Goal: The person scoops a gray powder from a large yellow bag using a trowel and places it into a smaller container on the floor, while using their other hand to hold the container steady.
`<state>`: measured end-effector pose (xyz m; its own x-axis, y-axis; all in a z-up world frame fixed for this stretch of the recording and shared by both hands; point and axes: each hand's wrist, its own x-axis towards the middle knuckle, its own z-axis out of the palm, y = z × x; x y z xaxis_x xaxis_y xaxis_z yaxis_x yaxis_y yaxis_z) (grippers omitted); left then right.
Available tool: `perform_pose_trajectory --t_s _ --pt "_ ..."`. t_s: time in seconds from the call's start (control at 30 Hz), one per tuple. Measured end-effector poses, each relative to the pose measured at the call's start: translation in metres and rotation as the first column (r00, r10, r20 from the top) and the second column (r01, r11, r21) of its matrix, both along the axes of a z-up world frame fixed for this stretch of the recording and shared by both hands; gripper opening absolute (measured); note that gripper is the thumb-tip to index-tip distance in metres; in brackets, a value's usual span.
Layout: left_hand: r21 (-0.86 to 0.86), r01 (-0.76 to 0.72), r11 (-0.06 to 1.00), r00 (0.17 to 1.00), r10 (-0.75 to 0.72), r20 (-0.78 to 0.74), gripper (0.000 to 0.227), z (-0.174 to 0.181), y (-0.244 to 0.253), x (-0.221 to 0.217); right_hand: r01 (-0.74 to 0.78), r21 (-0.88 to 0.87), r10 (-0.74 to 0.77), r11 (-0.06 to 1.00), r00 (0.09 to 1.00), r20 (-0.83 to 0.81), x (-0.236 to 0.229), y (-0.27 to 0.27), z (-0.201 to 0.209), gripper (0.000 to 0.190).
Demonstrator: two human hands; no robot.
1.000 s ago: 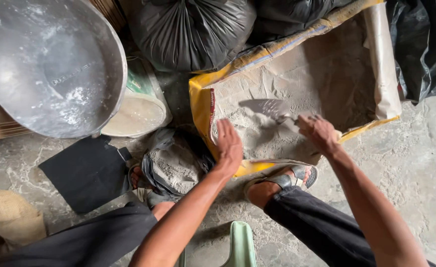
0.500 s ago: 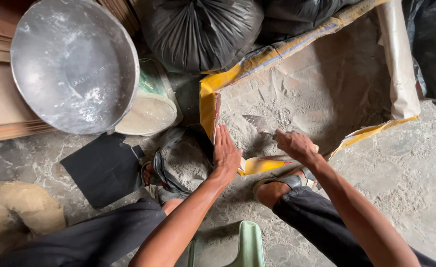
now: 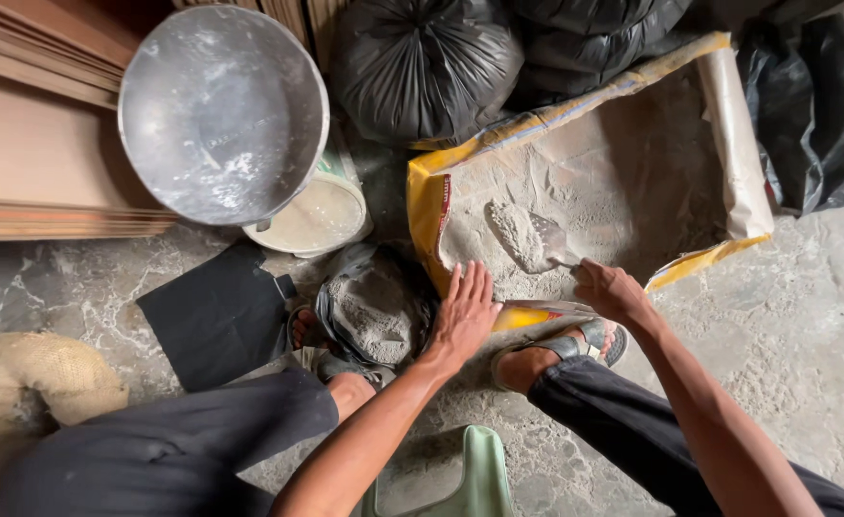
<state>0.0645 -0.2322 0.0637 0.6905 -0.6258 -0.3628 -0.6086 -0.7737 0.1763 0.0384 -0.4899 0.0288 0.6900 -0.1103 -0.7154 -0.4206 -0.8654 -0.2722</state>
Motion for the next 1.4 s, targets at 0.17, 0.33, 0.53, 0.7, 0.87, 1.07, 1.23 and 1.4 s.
perform_pose_trajectory --t_s 0.17,0.33,0.53,0.7,0.87,1.07,1.23,1.4 --pt "-0.232 -0.014 0.973 0.995 0.036 0.090 0.051 0.024 0.024 -0.028 0.078 0.026 -0.079 0.997 0.996 0.039 -0.021 -0.001 0.016 0.028" --pt "-0.386 -0.035 0.922 0.983 0.102 0.154 0.049 0.027 0.054 -0.048 0.058 0.024 -0.060 0.998 0.992 0.109 -0.042 -0.018 0.028 0.036" --pt "-0.417 -0.100 0.903 0.979 0.165 0.121 0.047 0.018 0.098 -0.060 -0.025 -0.010 0.026 1.000 0.989 0.145 -0.053 -0.004 0.100 0.031" --pt "-0.368 -0.148 0.918 0.975 0.199 0.103 0.046 -0.006 0.147 -0.067 0.031 0.024 -0.035 0.999 0.988 0.149 -0.059 0.028 0.146 0.015" --pt "-0.272 -0.196 0.942 0.955 0.247 0.167 0.043 -0.044 0.197 -0.071 -0.063 -0.032 0.067 0.997 0.987 0.146 -0.058 0.066 0.157 0.017" --pt "-0.220 -0.293 0.930 0.894 0.348 0.281 0.042 -0.089 0.226 -0.061 -0.076 0.087 0.068 0.993 0.994 0.091 -0.060 0.124 0.123 0.031" --pt "-0.218 -0.312 0.925 0.863 0.372 0.341 0.043 -0.133 0.242 -0.057 -0.163 0.177 0.147 0.971 0.984 0.102 -0.069 0.171 0.041 0.036" --pt "-0.119 -0.324 0.938 0.891 0.345 0.294 0.052 -0.130 0.253 -0.054 -0.169 0.199 0.148 0.965 0.982 0.117 -0.054 0.232 0.021 0.031"
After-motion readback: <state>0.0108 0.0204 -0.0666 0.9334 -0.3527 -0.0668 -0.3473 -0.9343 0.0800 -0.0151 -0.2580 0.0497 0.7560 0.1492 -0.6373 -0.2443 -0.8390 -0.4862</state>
